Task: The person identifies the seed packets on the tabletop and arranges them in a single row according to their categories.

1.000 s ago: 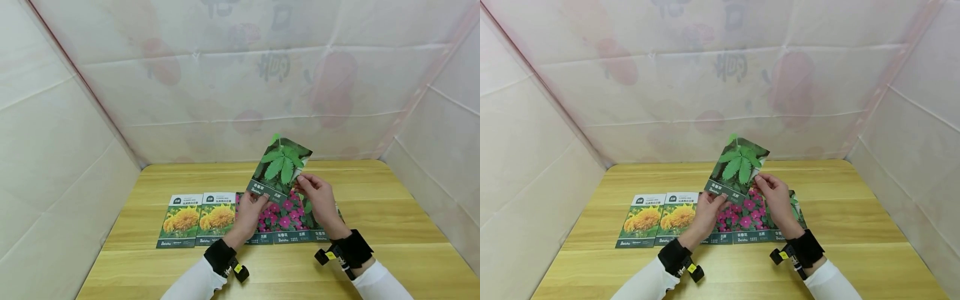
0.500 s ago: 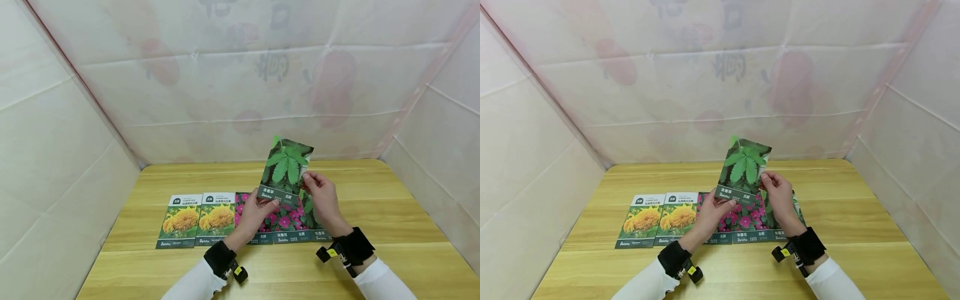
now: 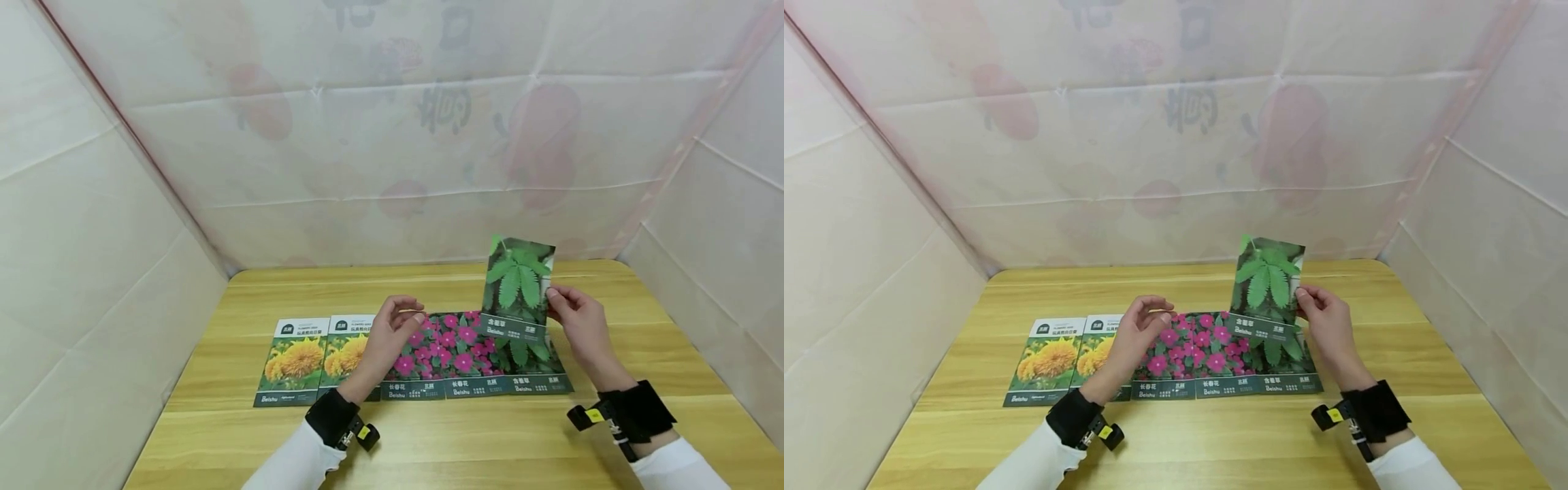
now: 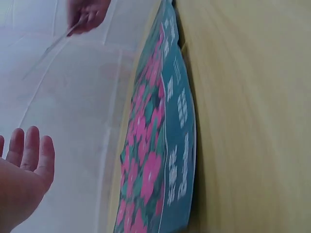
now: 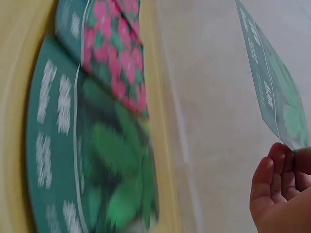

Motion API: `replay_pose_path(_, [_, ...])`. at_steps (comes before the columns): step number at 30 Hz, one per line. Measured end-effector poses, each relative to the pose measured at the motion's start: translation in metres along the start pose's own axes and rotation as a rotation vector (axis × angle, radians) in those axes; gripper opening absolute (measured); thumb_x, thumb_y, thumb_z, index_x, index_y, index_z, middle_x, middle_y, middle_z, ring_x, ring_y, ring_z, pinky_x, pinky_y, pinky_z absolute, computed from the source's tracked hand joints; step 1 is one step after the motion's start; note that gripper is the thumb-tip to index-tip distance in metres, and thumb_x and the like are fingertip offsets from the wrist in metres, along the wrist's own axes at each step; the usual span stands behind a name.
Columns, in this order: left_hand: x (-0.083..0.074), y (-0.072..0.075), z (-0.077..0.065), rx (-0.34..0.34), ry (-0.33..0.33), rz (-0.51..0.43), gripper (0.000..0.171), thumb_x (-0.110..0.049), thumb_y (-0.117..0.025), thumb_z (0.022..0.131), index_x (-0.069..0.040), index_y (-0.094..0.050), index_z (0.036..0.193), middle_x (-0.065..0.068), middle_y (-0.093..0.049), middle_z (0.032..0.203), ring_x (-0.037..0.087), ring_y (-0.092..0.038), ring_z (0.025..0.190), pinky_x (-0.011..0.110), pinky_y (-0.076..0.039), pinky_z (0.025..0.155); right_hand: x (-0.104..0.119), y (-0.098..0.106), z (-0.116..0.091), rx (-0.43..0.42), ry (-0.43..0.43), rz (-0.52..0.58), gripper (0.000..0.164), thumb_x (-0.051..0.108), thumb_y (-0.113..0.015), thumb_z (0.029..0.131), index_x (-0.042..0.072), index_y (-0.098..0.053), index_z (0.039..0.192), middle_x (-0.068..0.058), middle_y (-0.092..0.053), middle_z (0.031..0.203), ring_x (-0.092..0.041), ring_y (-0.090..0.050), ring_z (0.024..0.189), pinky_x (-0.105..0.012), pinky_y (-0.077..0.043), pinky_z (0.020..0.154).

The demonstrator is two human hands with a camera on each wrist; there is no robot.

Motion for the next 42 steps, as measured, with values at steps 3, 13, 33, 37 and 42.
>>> replay_pose_path(3, [-0.001,0.010,0.001,-0.022,-0.020,0.044,0.043,-0.026,-0.059,0.108,-0.004,-0.046,0.142,0.021,-0.054,0.139,0.027,-0.058,0.129,0.042,-0.054,0.105,-0.007,0.014,0.001,-0.001,0.001,-0.056,0.048,0.025,-0.057,0.108,-0.018,-0.055,0.131,0.017,-0.067,0.096,0.002,-0.068,0.086,-0.013,-0.059,0.079])
replay_pose_path(13, [-0.005,0.043,-0.001,-0.076,-0.045,0.014,0.046,-0.025,-0.060,0.108,0.001,-0.044,0.143,0.021,-0.054,0.140,0.029,-0.056,0.130,0.048,-0.050,0.110,-0.038,0.050,0.003,0.061,-0.063,-0.207,0.049,0.023,-0.055,0.110,-0.019,-0.053,0.135,0.018,-0.063,0.098,0.007,-0.063,0.086,-0.012,-0.058,0.076])
replay_pose_path(33, [0.046,0.128,-0.002,-0.204,-0.058,0.018,0.044,-0.022,-0.062,0.106,-0.015,-0.046,0.147,0.011,-0.054,0.144,0.027,-0.051,0.138,0.039,-0.045,0.116,-0.081,0.104,-0.007,0.211,-0.132,-0.583,0.052,0.028,-0.046,0.113,-0.020,-0.055,0.131,-0.037,-0.062,0.120,0.012,-0.054,0.082,-0.016,-0.056,0.067])
replay_pose_path(37, [0.045,0.139,-0.006,-0.216,-0.062,0.035,0.048,-0.025,-0.064,0.105,-0.012,-0.046,0.147,0.011,-0.055,0.143,0.027,-0.051,0.137,0.038,-0.045,0.116,-0.087,0.112,-0.006,0.229,-0.141,-0.629,0.053,0.029,-0.046,0.113,-0.021,-0.056,0.130,-0.037,-0.063,0.119,0.007,-0.055,0.083,-0.018,-0.055,0.066])
replay_pose_path(42, [0.043,0.147,-0.014,-0.241,-0.041,0.069,0.053,-0.037,-0.067,0.103,-0.014,-0.047,0.146,0.009,-0.056,0.142,0.024,-0.052,0.136,0.035,-0.046,0.115,-0.091,0.120,-0.004,0.226,-0.142,-0.678,0.052,0.028,-0.046,0.113,-0.020,-0.058,0.128,-0.034,-0.065,0.114,-0.008,-0.057,0.085,-0.019,-0.051,0.064])
Point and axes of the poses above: each hand's wrist, its own z-axis towards the middle knuckle, its own y-axis out of the back of the hand, x = y × z, the point moved 10 cm from there along z, towards the middle knuckle
